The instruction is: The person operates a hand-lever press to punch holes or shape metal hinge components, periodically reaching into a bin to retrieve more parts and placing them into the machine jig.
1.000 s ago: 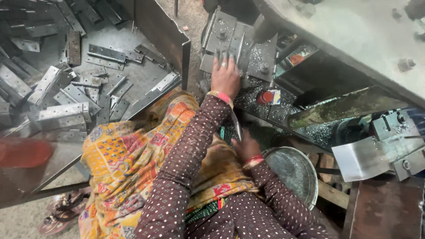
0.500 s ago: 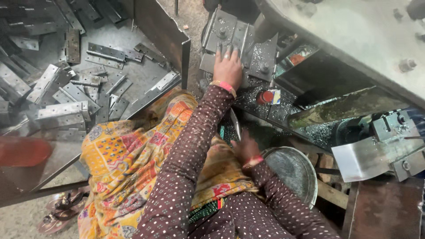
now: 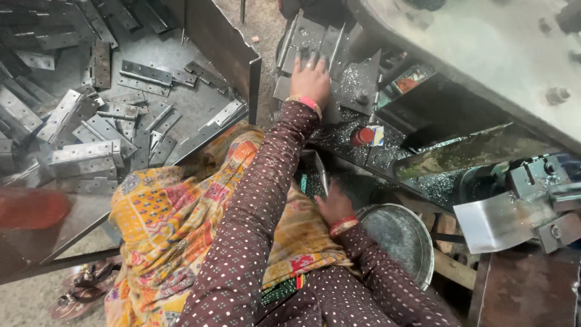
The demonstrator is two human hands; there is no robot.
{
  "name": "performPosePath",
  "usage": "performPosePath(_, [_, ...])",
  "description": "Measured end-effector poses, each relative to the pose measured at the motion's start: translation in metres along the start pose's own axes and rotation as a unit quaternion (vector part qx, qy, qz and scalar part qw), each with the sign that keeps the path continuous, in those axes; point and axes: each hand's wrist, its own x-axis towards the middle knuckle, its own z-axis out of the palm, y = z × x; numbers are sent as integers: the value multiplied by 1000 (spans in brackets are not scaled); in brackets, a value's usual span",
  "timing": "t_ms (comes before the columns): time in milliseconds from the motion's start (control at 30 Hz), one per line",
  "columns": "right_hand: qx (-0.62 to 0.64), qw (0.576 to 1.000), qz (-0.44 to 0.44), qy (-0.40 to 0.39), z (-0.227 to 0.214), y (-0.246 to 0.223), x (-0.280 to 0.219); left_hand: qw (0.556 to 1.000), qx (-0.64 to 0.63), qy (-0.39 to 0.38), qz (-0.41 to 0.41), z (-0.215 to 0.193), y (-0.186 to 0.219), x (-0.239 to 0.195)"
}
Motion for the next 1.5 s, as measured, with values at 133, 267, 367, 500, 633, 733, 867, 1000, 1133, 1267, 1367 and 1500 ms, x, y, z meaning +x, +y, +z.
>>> performPosePath(133, [32,992,74,-101,-8,1,-3,1000,-15,16,13,-3,-9,-13])
performPosePath(267, [-7,995,17,-95,-67,-3,43,999,-16,9,38,-24,1,-28])
performPosePath(367, [-31,996,-2,-85,-85,-15,44,995,66,27,70,-31,20,-78])
performPosePath(500, [-38,996,-5,-78,-93,-25,43,977,-4,202,69,-43,29,-153])
performPosePath(633, [-38,996,1,-76,-89,-25,44,951,-13,250,183,-57,3,-151])
performPosePath(733, [-32,998,-6,-58,-85,-21,46,943,-85,236,221,-72,8,-139])
performPosePath(867, [-17,998,-43,-31,-71,-14,43,916,-107,312,227,-85,32,-125])
performPosePath(1000, [6,998,-42,-50,-75,-12,49,943,-75,301,122,-58,55,-84])
performPosePath(1133, [-11,997,6,-75,-87,-22,42,983,43,167,64,-32,30,-79])
performPosePath(1267, [-18,996,4,-92,-91,-28,40,989,33,140,-13,-48,6,-113])
performPosePath(1367, [-27,994,12,-103,-96,-34,41,994,11,110,5,-61,9,-133])
performPosePath(1500, [-23,994,32,-106,-98,-33,43,990,25,125,68,-50,18,-129])
